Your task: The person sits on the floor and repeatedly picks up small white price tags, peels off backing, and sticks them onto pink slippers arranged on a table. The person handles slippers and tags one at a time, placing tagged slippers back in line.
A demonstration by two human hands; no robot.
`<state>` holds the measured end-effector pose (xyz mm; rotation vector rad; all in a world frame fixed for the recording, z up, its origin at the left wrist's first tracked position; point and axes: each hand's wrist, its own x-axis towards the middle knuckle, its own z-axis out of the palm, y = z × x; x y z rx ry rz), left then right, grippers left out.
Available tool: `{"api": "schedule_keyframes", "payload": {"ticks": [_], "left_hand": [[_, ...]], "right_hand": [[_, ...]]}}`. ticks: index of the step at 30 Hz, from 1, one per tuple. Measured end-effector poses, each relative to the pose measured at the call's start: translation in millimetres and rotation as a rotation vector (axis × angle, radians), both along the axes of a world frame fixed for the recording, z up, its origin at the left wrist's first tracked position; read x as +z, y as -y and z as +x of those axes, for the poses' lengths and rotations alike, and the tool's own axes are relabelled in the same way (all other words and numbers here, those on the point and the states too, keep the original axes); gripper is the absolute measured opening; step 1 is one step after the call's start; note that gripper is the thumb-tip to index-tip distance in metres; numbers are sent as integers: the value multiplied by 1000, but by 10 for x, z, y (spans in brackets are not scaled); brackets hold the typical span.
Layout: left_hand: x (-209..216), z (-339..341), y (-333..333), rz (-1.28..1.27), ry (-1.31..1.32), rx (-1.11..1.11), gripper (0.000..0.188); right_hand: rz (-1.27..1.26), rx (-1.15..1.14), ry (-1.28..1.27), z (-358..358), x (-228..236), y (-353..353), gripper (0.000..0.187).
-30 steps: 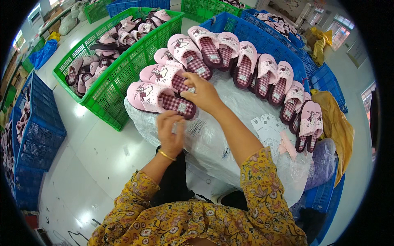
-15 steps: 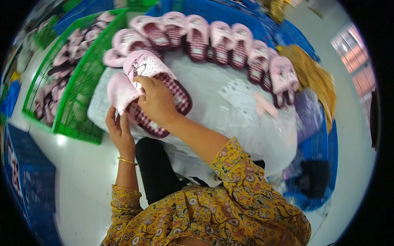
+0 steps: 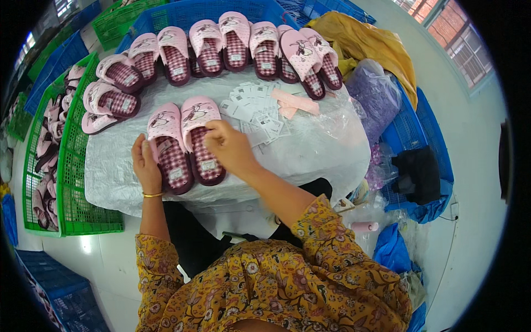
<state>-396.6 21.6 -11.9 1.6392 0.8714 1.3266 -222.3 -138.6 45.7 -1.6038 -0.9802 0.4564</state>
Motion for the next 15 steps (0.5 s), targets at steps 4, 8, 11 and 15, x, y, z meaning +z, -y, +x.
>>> {"api": "schedule_keyframes", "payload": {"ticks": [4, 8, 11, 15], "left_hand": [[-108, -40, -76, -68, 101, 34, 36], [-73, 5, -48, -10, 28, 49, 36], [-73, 3, -64, -18, 28, 47, 35], [-55, 17, -38, -7, 11, 55, 38]], "right_hand": [[37, -234, 255, 696, -25, 356, 24], [-174, -425, 723, 1535, -85, 581, 31], [-469, -429, 865, 2030, -87, 570, 43], [-717, -360, 817, 2341, -101, 520, 51]]}}
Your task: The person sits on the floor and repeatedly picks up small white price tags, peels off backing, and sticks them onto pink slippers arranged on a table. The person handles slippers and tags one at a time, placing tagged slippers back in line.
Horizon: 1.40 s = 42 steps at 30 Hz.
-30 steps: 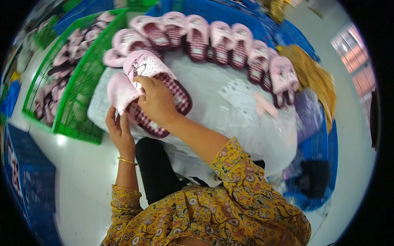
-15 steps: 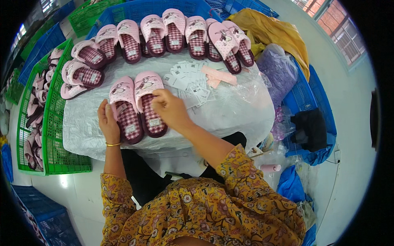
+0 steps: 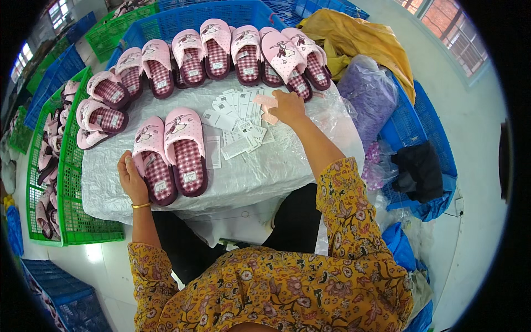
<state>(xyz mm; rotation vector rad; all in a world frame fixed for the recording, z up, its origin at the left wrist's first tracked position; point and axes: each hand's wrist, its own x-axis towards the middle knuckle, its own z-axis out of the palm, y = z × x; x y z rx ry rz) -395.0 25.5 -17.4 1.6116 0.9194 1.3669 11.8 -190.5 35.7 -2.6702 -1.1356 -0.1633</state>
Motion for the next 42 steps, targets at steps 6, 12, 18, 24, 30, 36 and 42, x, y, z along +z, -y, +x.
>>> {"api": "schedule_keyframes", "payload": {"ticks": [6, 12, 18, 24, 30, 36, 42], "left_hand": [[-57, -51, -76, -54, 35, -18, 36], [119, -66, 31, -62, 138, 68, 32], [578, 64, 377, 149, 141, 90, 29], [771, 345, 876, 344, -1, -41, 27], [947, 895, 1210, 414, -214, -331, 24], [1018, 1614, 1123, -378, -338, -670, 24], [700, 1762, 944, -553, -123, -712, 21]], "right_hand": [[211, 108, -23, 166, -93, 57, 29], [404, 236, 239, 164, -100, 186, 8], [476, 298, 299, 27, -20, 287, 14], [438, 389, 310, -96, -18, 303, 26], [529, 602, 456, -253, 128, 400, 31], [654, 800, 547, -574, 299, 354, 32], [660, 830, 517, -601, 214, 410, 32]]}}
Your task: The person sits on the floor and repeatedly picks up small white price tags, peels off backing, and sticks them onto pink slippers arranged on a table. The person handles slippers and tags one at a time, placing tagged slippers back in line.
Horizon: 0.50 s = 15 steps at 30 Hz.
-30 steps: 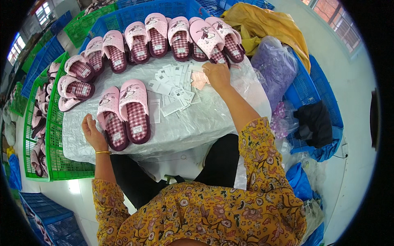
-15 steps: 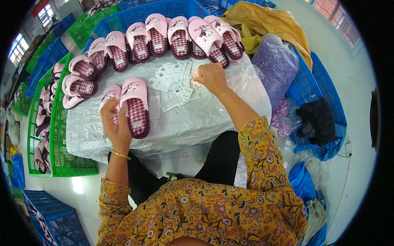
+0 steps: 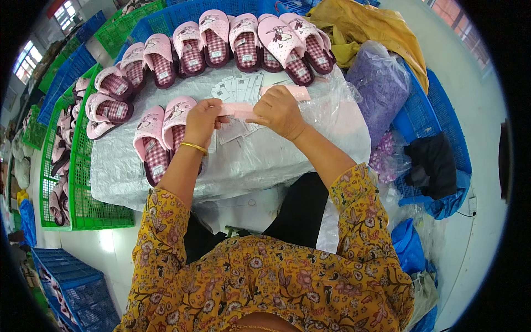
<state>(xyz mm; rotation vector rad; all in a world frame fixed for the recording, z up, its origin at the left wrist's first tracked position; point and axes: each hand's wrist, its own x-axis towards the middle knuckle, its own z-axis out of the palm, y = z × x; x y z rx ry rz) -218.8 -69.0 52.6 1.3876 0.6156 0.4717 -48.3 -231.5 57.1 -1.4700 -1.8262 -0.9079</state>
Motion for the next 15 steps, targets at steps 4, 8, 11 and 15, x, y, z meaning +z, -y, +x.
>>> {"api": "schedule_keyframes", "payload": {"ticks": [4, 8, 11, 15], "left_hand": [[59, -116, 57, 220, 79, 213, 25], [162, -308, 205, 266, 130, 292, 30], [124, -399, 351, 189, 197, 304, 28], [48, -548, 591, 52, 219, 252, 25]], "right_hand": [[-42, -161, -4, 237, -61, 28, 33], [-20, -225, -185, 72, 91, -8, 43], [-154, -35, -931, -218, 2, 3, 43], [-194, 254, -1545, -733, -90, 174, 28]]}}
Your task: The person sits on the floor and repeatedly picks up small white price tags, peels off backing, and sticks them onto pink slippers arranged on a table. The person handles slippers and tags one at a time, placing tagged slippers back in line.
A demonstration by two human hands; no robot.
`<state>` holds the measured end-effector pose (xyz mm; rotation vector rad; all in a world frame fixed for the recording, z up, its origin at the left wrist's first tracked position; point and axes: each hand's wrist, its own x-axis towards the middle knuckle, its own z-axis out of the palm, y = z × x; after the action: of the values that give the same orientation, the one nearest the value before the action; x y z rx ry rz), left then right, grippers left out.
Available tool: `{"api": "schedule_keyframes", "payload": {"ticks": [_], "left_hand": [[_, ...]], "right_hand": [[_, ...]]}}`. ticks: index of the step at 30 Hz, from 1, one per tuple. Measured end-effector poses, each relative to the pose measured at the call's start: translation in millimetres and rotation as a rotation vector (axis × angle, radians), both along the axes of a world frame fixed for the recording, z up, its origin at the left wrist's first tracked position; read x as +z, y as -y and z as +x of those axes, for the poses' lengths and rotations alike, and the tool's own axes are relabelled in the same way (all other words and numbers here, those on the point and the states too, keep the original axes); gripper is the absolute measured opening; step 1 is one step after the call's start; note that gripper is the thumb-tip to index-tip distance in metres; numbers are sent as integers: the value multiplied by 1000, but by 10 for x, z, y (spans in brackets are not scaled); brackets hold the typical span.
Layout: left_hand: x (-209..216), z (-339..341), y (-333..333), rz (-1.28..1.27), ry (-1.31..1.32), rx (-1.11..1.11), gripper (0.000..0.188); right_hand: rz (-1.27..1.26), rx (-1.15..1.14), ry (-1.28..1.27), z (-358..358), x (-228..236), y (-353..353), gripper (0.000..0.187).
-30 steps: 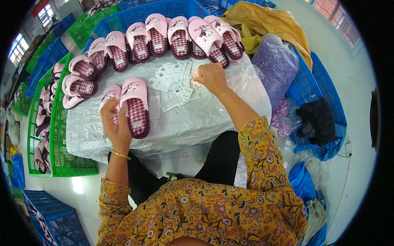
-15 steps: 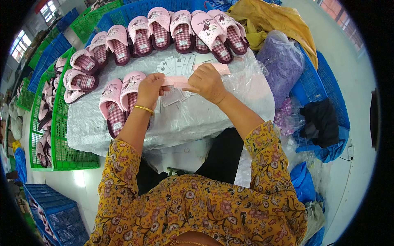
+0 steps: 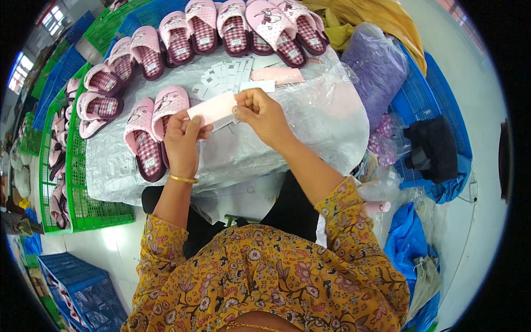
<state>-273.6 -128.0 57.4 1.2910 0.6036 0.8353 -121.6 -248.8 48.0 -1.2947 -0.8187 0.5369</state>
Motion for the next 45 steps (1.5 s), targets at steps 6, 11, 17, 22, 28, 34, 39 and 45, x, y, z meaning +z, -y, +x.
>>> {"api": "schedule_keyframes", "payload": {"ticks": [6, 11, 17, 22, 28, 34, 39, 45], "left_hand": [[-2, -267, 17, 202, -281, -323, 36], [291, -181, 179, 482, -647, -691, 19], [1, -9, 92, 405, -534, -531, 25], [-34, 311, -27, 104, -330, -360, 23], [-2, 646, -51, -6, -213, -357, 23], [72, 790, -46, -44, -252, -428, 28], [119, 1149, 70, -133, -113, -551, 31], [-90, 1793, 297, -237, -101, -894, 31]], "right_hand": [[-82, -116, -13, -353, -133, 377, 18], [-98, -159, 42, -618, -189, 627, 16], [-147, -358, 266, -451, -320, 965, 15], [-224, -535, 715, 22, -263, 926, 15], [-280, -511, 1025, 321, -302, 644, 21], [-375, -431, 1202, 508, -491, 539, 17], [-225, -453, 1232, 501, -472, 651, 11], [-126, -418, 1200, 457, -518, 707, 7]]}}
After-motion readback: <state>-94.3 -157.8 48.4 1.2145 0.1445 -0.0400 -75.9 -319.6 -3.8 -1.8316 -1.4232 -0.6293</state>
